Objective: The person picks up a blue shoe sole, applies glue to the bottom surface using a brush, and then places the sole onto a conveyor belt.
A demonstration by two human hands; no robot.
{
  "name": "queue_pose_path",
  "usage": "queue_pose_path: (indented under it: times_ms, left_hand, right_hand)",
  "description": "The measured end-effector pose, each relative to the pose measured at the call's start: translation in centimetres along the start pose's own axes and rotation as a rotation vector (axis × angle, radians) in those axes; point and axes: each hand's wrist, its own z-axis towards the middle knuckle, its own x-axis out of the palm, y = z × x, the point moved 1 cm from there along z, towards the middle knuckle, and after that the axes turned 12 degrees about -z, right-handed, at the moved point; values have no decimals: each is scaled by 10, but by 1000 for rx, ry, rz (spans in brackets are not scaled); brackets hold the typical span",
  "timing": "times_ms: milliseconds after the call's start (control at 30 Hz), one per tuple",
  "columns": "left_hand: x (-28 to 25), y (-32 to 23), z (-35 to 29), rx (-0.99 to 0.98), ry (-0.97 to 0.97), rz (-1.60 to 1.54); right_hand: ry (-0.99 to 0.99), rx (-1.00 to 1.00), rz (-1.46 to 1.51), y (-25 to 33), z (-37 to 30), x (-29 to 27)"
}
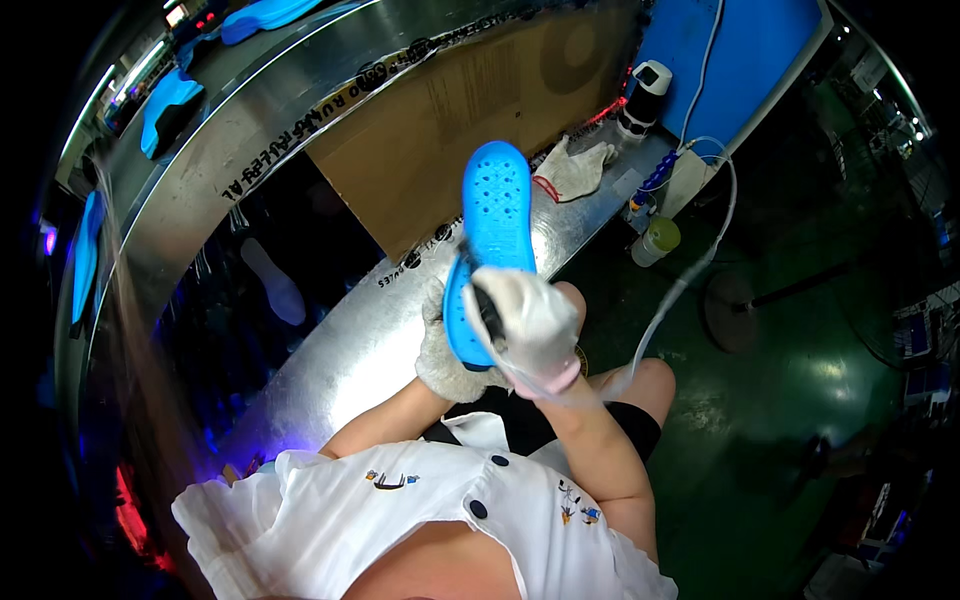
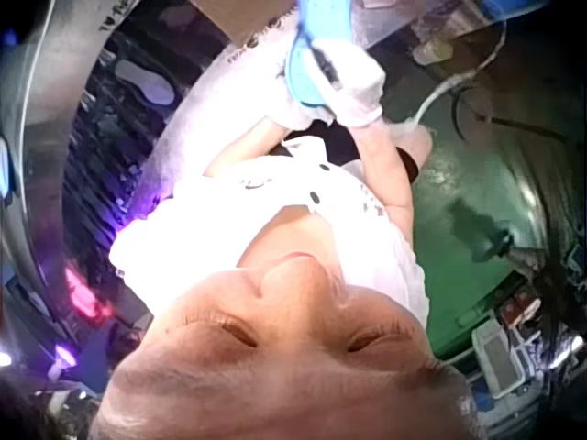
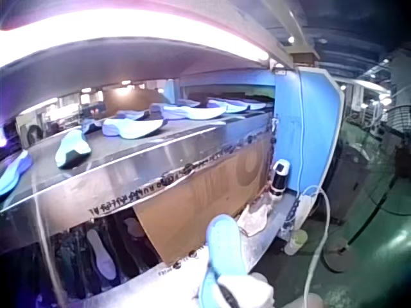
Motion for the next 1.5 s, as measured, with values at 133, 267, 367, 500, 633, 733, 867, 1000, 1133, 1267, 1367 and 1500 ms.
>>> queue_pose_path:
  times_ms: [133,267,367,500,633,733,867,1000,1133,1267,1367,1500]
  left_hand:
    - [32,-7,-14,-339,174,-467]
    - [17,3,-1,43,55,63]
    - [15,-2,2,78,-39,236]
    - [11,-2,2,16,166,-6]
    - [13,-11,10,-275,322,-377]
    - [10,-16,6,-9,-20,-254]
    - [20,-28,3,-116,104,-252]
    - [30,-33,4,-102,105,-51]
    - [11,-69,-1,-280,-38,157]
    - [58,-72,-17,-290,-218,93]
    - [36,-88,-15,-330,-47,217]
    - [43,-93,-6,-402,20,399]
  right_hand:
    - [-22,600,445,-16,-7,-5]
    - [-44,12,155,3,-13,-7]
    - [151,24,244,21,-13,-19]
    - [5,374,234,-13,-19,-6]
    - [64,-95,185,25,-34,-14]
    - [205,646,723,13,-38,-13]
    - [-74,-167,31,16,-49,-8]
    - [134,496,582,27,-51,-7]
    - [66,38,334,-1,-53,-8]
    - [494,-101,249,21,-48,-25]
    - [338,321,777,6,-47,-4]
    - [482,-109,287,18,-61,-9]
